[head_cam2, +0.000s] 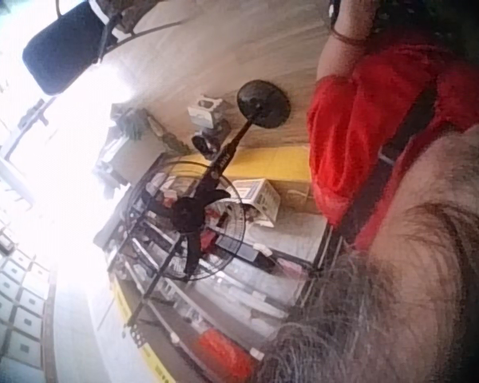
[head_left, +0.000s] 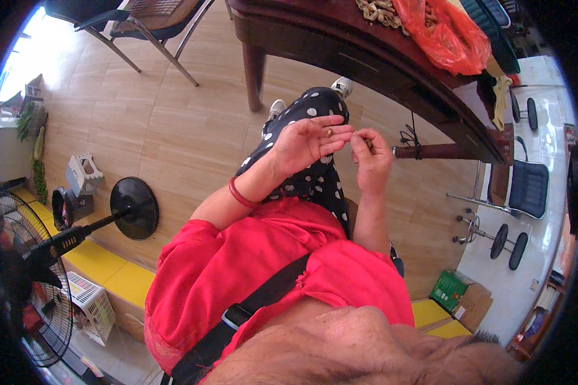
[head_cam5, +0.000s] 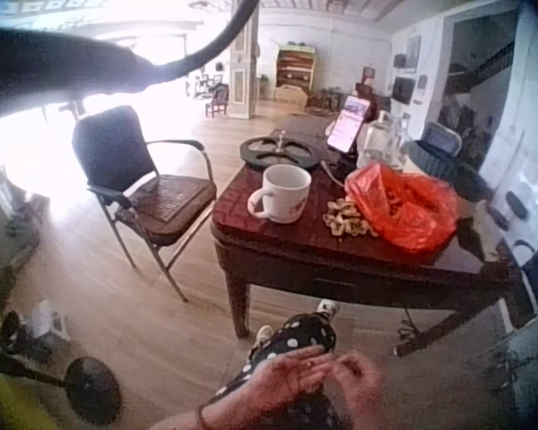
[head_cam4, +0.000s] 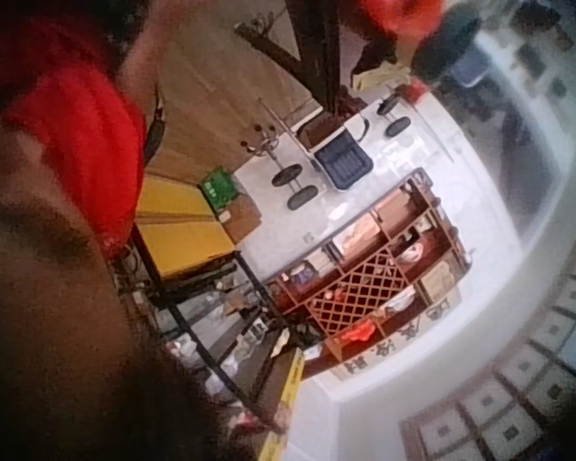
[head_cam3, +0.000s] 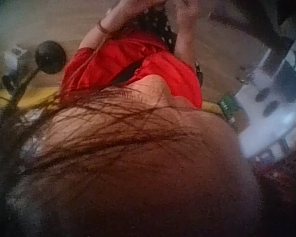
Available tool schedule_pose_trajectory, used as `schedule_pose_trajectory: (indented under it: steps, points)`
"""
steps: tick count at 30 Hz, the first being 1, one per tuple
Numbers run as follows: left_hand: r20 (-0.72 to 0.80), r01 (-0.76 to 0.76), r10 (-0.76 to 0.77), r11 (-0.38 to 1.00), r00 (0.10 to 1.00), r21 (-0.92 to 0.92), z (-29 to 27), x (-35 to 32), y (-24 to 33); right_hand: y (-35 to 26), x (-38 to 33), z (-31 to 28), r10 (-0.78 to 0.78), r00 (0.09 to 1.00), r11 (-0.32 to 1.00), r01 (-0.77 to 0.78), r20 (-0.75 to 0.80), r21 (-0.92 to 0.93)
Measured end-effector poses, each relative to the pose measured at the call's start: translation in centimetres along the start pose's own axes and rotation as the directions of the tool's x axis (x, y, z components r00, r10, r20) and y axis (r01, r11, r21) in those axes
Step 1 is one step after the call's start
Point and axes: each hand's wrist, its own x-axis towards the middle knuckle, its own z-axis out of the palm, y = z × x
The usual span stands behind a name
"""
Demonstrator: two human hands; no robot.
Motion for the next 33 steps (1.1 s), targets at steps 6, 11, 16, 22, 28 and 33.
schedule_pose_trajectory:
  steps: [6, 11, 16, 22, 28, 33]
  points:
    - [0.002, -0.007, 0.007, 0.999, 1.000, -0.038, -0.2, 0.0, -0.1, -2.0, -0.5, 1.7, -0.256, 0.956, 0.760, 0.292, 0.147, -0.580]
    - [0.003, 0.007, -0.007, 1.000, 1.000, 0.007, -0.2, 0.0, -0.3, -2.0, -0.2, 2.4, -0.274, 0.942, 0.609, 0.326, 0.194, -0.723]
    - [-0.020, 0.042, -0.041, 0.997, 0.999, 0.057, -0.4, -0.1, -0.5, -1.7, -0.1, 2.4, -0.321, 0.924, 0.633, 0.374, 0.210, -0.677]
    - [-0.142, 0.003, 0.048, 0.940, 0.989, 0.341, -0.4, -0.5, -0.5, -1.3, -0.3, 1.5, -0.291, 0.939, 0.664, 0.335, 0.182, -0.668]
    - [-0.184, 0.039, 0.025, 0.941, 0.983, 0.337, -0.3, -0.6, -0.7, -2.5, -0.4, 1.1, -0.256, 0.942, 0.772, 0.335, 0.217, -0.541]
    - [-0.217, 0.047, 0.036, 0.930, 0.975, 0.364, -0.1, -0.7, -0.5, -2.7, -0.4, 0.6, -0.199, 0.966, 0.839, 0.254, 0.164, -0.481]
